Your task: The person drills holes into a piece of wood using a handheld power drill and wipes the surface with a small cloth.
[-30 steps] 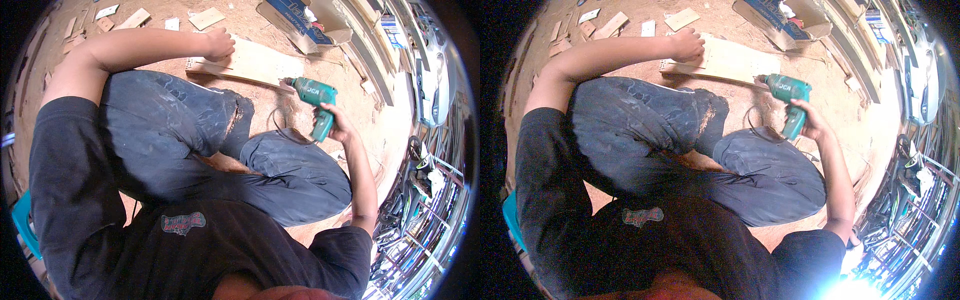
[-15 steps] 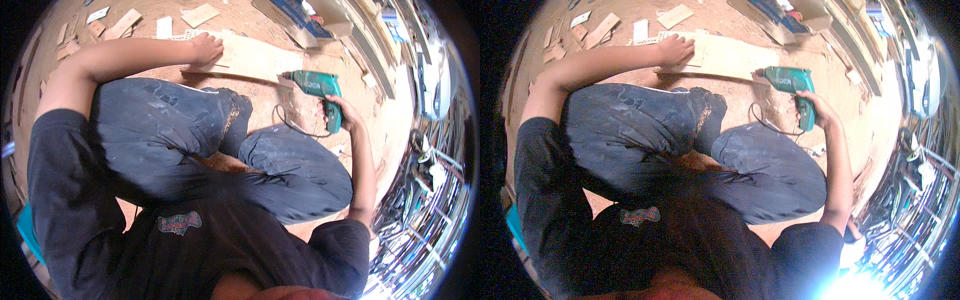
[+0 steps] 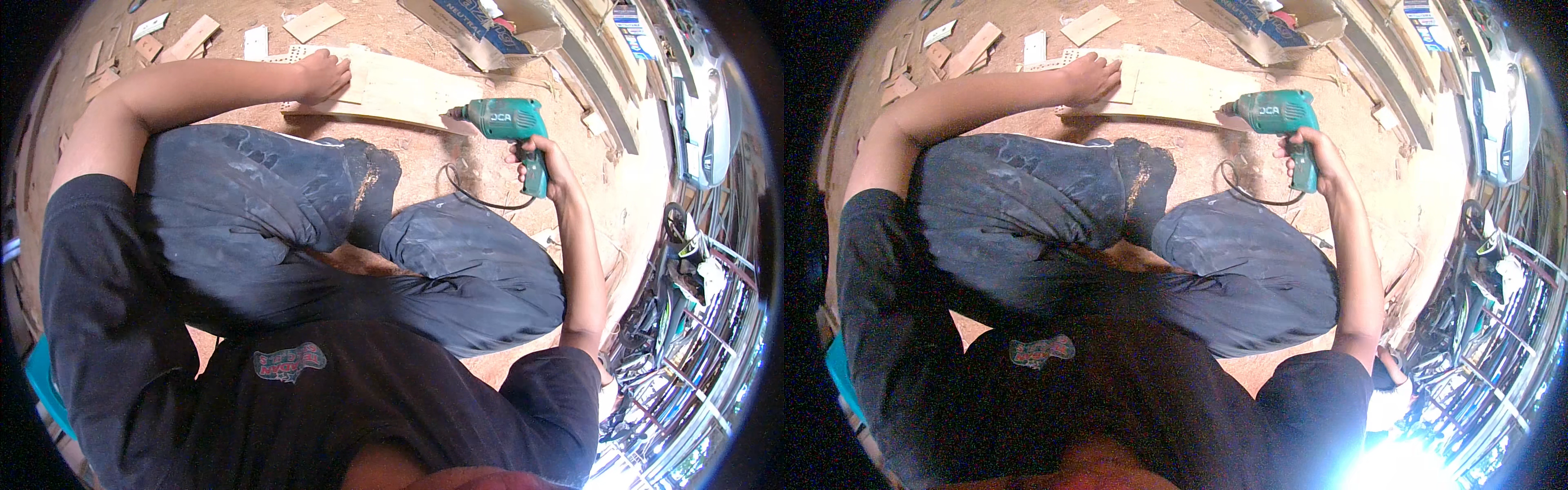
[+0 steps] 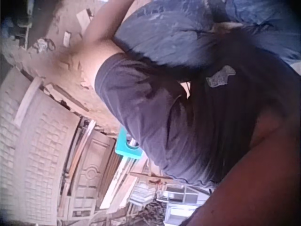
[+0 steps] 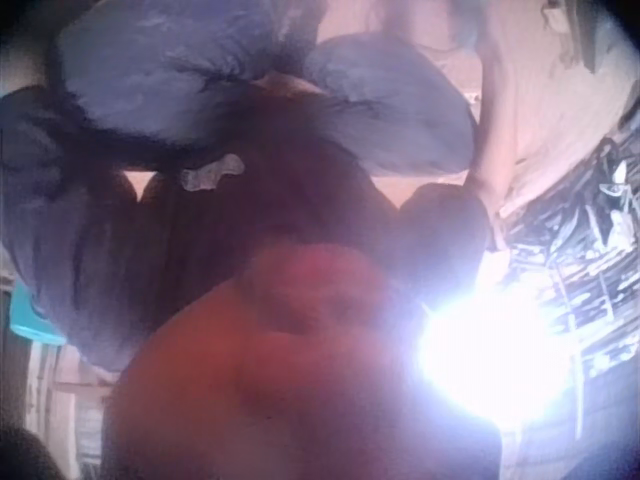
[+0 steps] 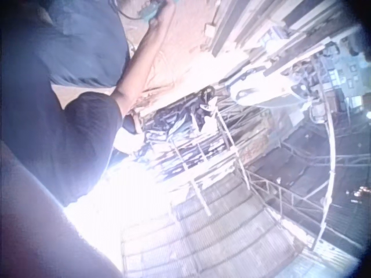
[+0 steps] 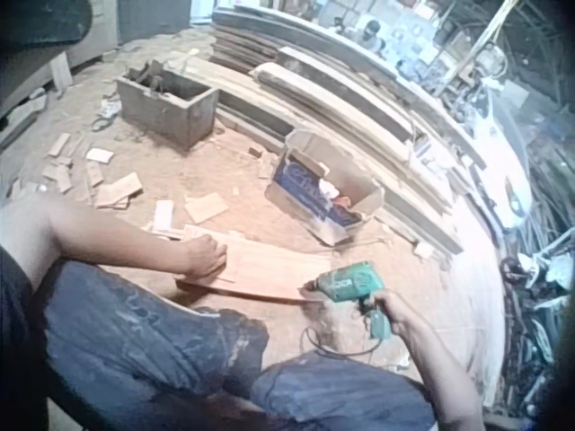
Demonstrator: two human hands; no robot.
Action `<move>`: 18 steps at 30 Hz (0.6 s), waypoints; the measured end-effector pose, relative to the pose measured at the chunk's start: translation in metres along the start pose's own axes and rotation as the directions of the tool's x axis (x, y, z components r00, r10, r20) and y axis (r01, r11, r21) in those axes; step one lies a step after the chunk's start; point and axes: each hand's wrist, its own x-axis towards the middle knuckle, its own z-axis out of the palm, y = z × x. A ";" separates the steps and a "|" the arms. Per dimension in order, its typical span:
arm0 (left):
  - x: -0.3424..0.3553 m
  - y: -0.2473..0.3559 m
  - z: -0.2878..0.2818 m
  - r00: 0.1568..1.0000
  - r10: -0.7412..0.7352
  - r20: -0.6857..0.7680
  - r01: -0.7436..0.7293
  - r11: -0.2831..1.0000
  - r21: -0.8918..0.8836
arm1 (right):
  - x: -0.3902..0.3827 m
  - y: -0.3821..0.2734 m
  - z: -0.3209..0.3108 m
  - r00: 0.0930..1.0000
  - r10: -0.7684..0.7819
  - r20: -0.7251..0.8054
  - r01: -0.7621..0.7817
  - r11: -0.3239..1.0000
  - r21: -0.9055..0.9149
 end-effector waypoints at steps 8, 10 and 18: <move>-0.008 0.004 -0.013 0.998 0.017 0.066 -0.021 0.998 0.057 | -0.011 -0.021 0.023 0.978 -0.196 -0.078 0.183 0.972 -0.147; -0.009 0.009 -0.015 0.994 -0.021 0.109 0.011 0.995 0.097 | -0.014 -0.028 0.030 0.970 -0.227 -0.086 0.207 0.959 -0.195; -0.011 0.011 -0.003 0.999 -0.047 0.014 0.045 0.992 0.117 | -0.013 -0.033 0.041 0.977 -0.196 -0.086 0.168 0.952 -0.258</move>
